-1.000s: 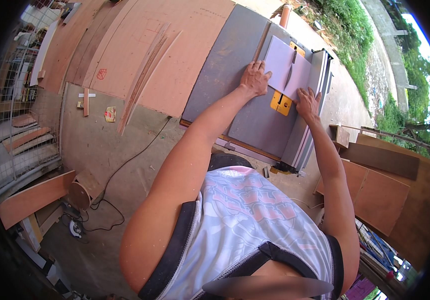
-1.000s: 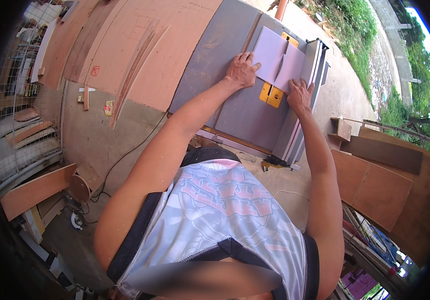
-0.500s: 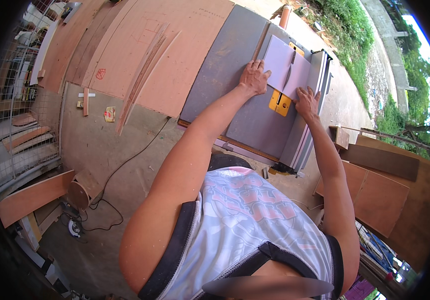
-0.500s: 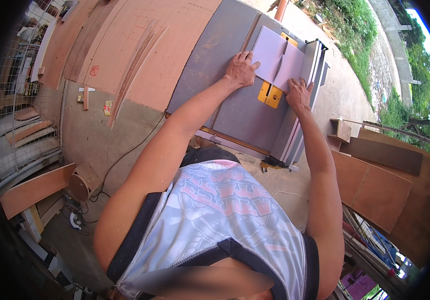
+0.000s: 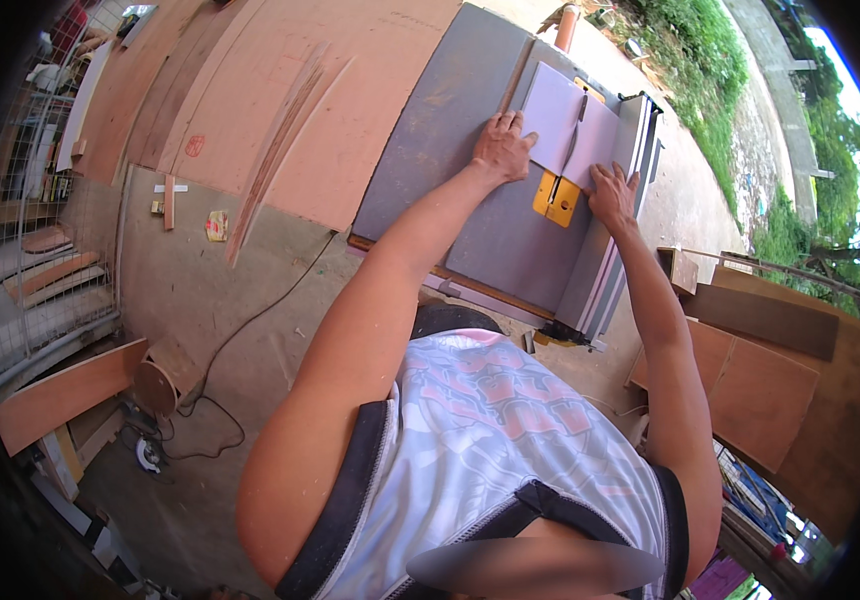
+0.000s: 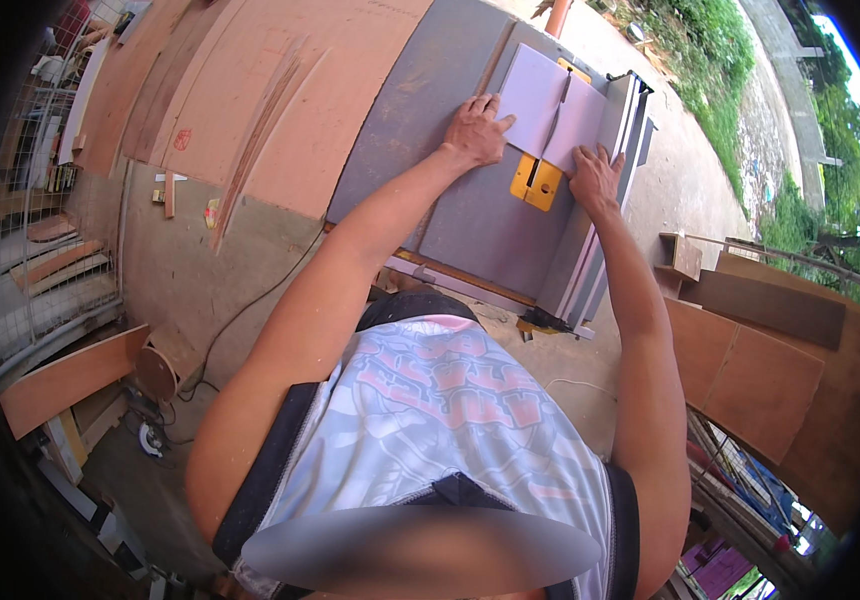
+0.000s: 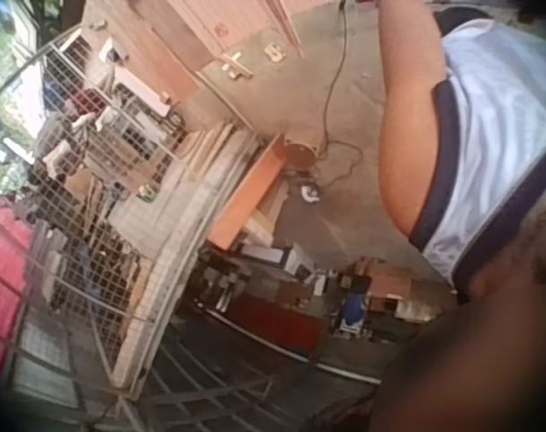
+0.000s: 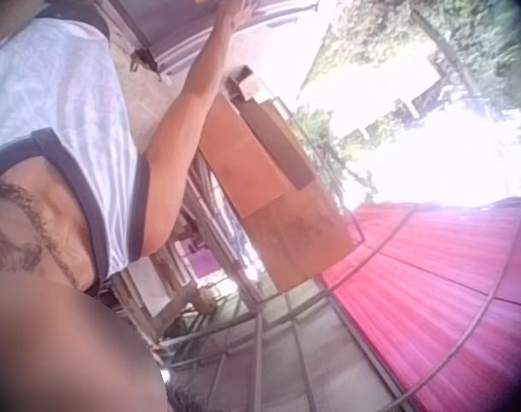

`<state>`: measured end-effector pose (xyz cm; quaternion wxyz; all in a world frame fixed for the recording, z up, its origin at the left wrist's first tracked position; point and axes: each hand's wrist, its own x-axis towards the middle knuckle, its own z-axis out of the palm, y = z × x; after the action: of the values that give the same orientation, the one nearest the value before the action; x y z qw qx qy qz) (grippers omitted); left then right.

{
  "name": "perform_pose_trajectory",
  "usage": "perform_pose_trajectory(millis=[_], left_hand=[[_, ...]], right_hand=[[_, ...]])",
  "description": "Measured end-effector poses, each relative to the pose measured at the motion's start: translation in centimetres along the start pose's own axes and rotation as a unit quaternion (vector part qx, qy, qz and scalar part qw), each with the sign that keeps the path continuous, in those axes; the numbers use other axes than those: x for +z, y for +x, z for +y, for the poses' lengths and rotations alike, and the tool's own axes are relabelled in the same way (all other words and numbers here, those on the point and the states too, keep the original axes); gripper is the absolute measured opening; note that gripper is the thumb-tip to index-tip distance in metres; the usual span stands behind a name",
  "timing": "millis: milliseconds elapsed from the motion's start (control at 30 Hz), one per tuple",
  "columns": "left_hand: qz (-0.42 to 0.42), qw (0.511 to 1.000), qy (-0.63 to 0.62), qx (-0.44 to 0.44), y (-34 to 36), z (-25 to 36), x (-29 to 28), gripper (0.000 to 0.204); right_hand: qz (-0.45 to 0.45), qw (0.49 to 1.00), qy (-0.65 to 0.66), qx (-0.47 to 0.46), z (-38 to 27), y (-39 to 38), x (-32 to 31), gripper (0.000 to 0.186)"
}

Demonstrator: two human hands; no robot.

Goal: The person uses a table saw to cut a white board into smaller pieces. They guide the board through the saw, separate the cut pieces, and then move to a storage area to place the pieces among other materials.

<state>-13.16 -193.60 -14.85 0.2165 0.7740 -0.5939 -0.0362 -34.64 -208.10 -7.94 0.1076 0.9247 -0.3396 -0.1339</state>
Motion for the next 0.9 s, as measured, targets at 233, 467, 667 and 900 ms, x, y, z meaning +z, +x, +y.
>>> perform_pose_trajectory(millis=[233,467,667,900], left_hand=[[-0.010,1.000,0.012,0.004,0.0,-0.1,-0.1,0.049],[0.004,1.000,0.013,0.001,-0.2,0.1,-0.4,0.048],[0.015,1.000,0.019,-0.003,-0.4,0.2,-0.3,0.048],[0.065,0.995,0.032,-0.066,0.9,-1.7,-0.9,0.041]], right_hand=[[-0.012,1.000,0.002,0.005,0.6,1.7,-0.6,0.050],[-0.001,1.000,-0.006,0.002,2.2,5.1,-0.8,0.046],[0.022,0.999,-0.020,-0.017,4.1,9.1,-0.2,0.041],[0.036,0.998,-0.030,-0.029,5.7,12.4,0.4,0.041]])
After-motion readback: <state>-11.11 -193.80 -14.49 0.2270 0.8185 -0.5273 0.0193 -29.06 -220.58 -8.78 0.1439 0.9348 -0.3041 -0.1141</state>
